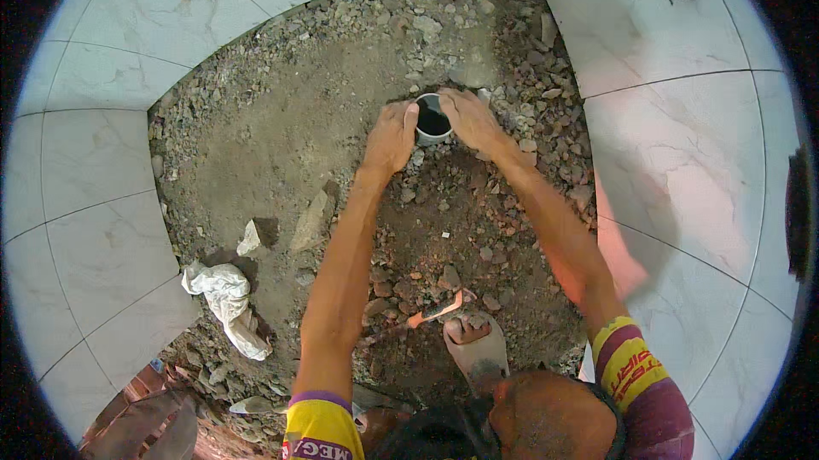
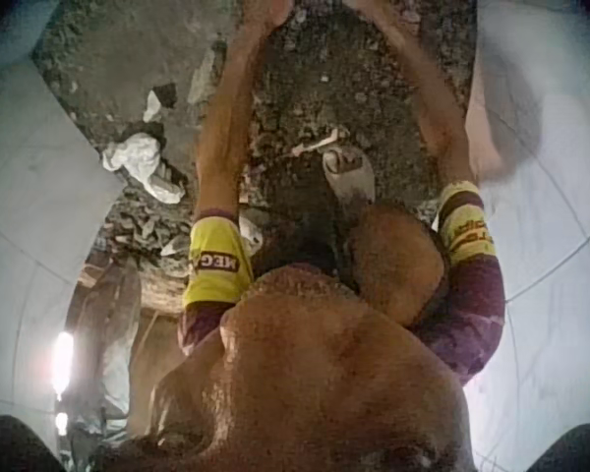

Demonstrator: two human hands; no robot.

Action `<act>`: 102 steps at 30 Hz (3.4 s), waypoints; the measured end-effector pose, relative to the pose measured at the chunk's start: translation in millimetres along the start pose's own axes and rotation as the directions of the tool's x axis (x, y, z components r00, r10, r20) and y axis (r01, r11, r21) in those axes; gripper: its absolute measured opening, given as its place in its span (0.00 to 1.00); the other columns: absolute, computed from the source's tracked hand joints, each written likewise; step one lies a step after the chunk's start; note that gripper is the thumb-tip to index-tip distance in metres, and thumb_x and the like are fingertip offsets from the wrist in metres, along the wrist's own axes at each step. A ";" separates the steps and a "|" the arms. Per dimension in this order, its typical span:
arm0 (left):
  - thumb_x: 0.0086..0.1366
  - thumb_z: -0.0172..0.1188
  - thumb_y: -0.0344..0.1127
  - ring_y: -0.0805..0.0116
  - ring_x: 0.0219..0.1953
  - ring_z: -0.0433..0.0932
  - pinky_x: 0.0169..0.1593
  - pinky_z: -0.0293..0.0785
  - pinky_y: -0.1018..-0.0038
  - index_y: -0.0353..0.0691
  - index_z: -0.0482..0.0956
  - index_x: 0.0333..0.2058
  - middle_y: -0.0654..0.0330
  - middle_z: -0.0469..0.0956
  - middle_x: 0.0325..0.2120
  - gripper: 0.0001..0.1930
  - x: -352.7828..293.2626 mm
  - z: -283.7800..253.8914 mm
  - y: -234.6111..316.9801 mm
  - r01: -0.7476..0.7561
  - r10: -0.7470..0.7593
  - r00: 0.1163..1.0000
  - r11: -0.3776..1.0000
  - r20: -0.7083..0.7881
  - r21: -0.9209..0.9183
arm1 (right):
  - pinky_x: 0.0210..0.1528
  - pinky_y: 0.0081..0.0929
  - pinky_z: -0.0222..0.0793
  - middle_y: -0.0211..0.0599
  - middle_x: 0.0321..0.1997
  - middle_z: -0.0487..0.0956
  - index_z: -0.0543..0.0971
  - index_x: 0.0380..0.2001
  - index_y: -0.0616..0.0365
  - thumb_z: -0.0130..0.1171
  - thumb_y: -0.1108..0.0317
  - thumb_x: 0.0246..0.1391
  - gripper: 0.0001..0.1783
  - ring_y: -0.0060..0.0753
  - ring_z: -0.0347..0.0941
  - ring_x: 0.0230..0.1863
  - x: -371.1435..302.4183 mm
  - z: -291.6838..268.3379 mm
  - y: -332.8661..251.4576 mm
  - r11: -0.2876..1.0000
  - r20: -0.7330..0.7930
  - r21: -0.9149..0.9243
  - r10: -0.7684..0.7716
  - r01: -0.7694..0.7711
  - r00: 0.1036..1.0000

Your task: The person prepares a section of a floor for tiling by removing debris with a trowel and securing a PVC drain pipe into the gravel base using a hammer and trowel.

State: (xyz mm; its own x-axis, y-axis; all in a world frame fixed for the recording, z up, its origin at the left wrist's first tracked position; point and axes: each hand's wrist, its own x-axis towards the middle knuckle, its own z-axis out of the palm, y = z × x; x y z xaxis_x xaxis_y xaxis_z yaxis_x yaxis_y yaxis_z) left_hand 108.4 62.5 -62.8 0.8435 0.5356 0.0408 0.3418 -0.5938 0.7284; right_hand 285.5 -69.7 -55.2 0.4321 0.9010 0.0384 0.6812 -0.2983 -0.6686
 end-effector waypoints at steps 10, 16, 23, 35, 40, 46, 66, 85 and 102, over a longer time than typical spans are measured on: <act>0.82 0.43 0.40 0.37 0.56 0.72 0.61 0.71 0.49 0.31 0.74 0.59 0.41 0.77 0.53 0.20 -55.1 22.6 23.8 0.039 -0.026 0.987 0.996 -0.160 0.076 | 0.52 0.58 0.74 0.61 0.45 0.80 0.75 0.47 0.68 0.59 0.40 0.69 0.34 0.69 0.77 0.48 -63.7 23.2 -40.2 0.972 -0.184 -0.012 0.229 -0.235 0.956; 0.77 0.55 0.37 0.33 0.49 0.77 0.54 0.74 0.44 0.33 0.75 0.50 0.37 0.80 0.45 0.13 -65.6 34.7 35.1 0.254 -0.233 0.939 0.966 -0.252 0.053 | 0.52 0.58 0.72 0.57 0.45 0.77 0.75 0.44 0.67 0.63 0.47 0.66 0.28 0.63 0.72 0.52 -85.8 41.5 -56.2 0.964 -0.211 -0.178 0.159 -0.198 0.964; 0.77 0.56 0.39 0.33 0.47 0.79 0.51 0.73 0.44 0.33 0.79 0.42 0.39 0.82 0.41 0.13 -61.3 46.8 38.4 0.207 -0.214 0.942 0.977 -0.259 -0.052 | 0.56 0.57 0.69 0.55 0.44 0.79 0.76 0.43 0.65 0.61 0.51 0.66 0.23 0.62 0.73 0.51 -93.9 59.7 -51.0 0.967 -0.334 -0.183 0.109 -0.178 0.936; 0.78 0.49 0.42 0.34 0.46 0.79 0.53 0.72 0.44 0.35 0.80 0.43 0.39 0.82 0.42 0.16 -77.5 59.4 64.0 0.395 -0.455 0.868 0.874 -0.196 -0.283 | 0.54 0.58 0.70 0.50 0.43 0.83 0.82 0.45 0.55 0.49 0.56 0.73 0.17 0.61 0.79 0.49 -96.2 64.2 -45.8 0.986 -0.116 -0.115 0.106 -0.120 0.988; 0.80 0.47 0.44 0.31 0.50 0.79 0.53 0.74 0.43 0.33 0.79 0.48 0.36 0.82 0.46 0.19 -119.7 3.9 77.3 0.350 -0.373 0.892 0.927 -0.253 -0.133 | 0.55 0.54 0.74 0.53 0.50 0.85 0.84 0.48 0.55 0.50 0.50 0.72 0.22 0.66 0.81 0.48 -97.0 75.4 -99.2 0.948 -0.118 0.208 0.270 -0.242 0.956; 0.79 0.52 0.47 0.37 0.56 0.81 0.60 0.75 0.50 0.36 0.80 0.57 0.40 0.83 0.51 0.21 -202.1 -132.2 101.4 0.504 -0.481 0.852 0.860 0.208 -0.077 | 0.54 0.51 0.77 0.51 0.50 0.86 0.86 0.46 0.58 0.54 0.50 0.71 0.23 0.60 0.83 0.42 -134.7 64.5 -199.1 0.793 0.167 0.477 0.341 -0.378 0.925; 0.75 0.62 0.59 0.57 0.30 0.86 0.30 0.78 0.68 0.32 0.85 0.52 0.46 0.86 0.33 0.29 -779.8 -223.4 62.7 0.885 -0.969 -0.214 -0.138 -0.124 -0.444 | 0.64 0.49 0.72 0.52 0.61 0.82 0.81 0.58 0.55 0.67 0.49 0.65 0.27 0.58 0.78 0.62 -185.4 19.0 -182.0 0.998 0.433 -0.031 0.067 -0.059 0.899; 0.79 0.59 0.40 0.60 0.45 0.85 0.42 0.82 0.60 0.37 0.69 0.60 0.42 0.83 0.43 0.19 -326.7 -208.4 231.5 0.678 -0.647 0.735 0.699 0.203 -0.227 | 0.69 0.47 0.68 0.62 0.70 0.72 0.59 0.76 0.63 0.51 0.50 0.76 0.37 0.57 0.74 0.66 -251.4 -50.2 -319.1 0.554 0.657 0.689 -0.206 -0.467 0.726; 0.78 0.58 0.36 0.54 0.49 0.87 0.54 0.80 0.63 0.33 0.76 0.60 0.47 0.88 0.45 0.17 -240.8 -132.8 115.3 0.504 -0.499 0.861 0.813 0.096 -0.291 | 0.47 0.58 0.79 0.60 0.49 0.82 0.73 0.64 0.51 0.58 0.66 0.70 0.21 0.67 0.82 0.46 -158.4 -34.5 -157.8 0.844 0.241 -0.465 0.412 -0.268 0.879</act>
State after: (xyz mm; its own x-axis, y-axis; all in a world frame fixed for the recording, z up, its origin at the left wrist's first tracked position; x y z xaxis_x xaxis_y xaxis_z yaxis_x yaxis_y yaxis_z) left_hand -110.3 -55.2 102.3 0.5955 0.7001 -0.3941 0.5824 -0.0382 0.8120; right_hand 129.9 -176.3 69.9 0.5179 0.7448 -0.4208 0.7335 -0.6397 -0.2295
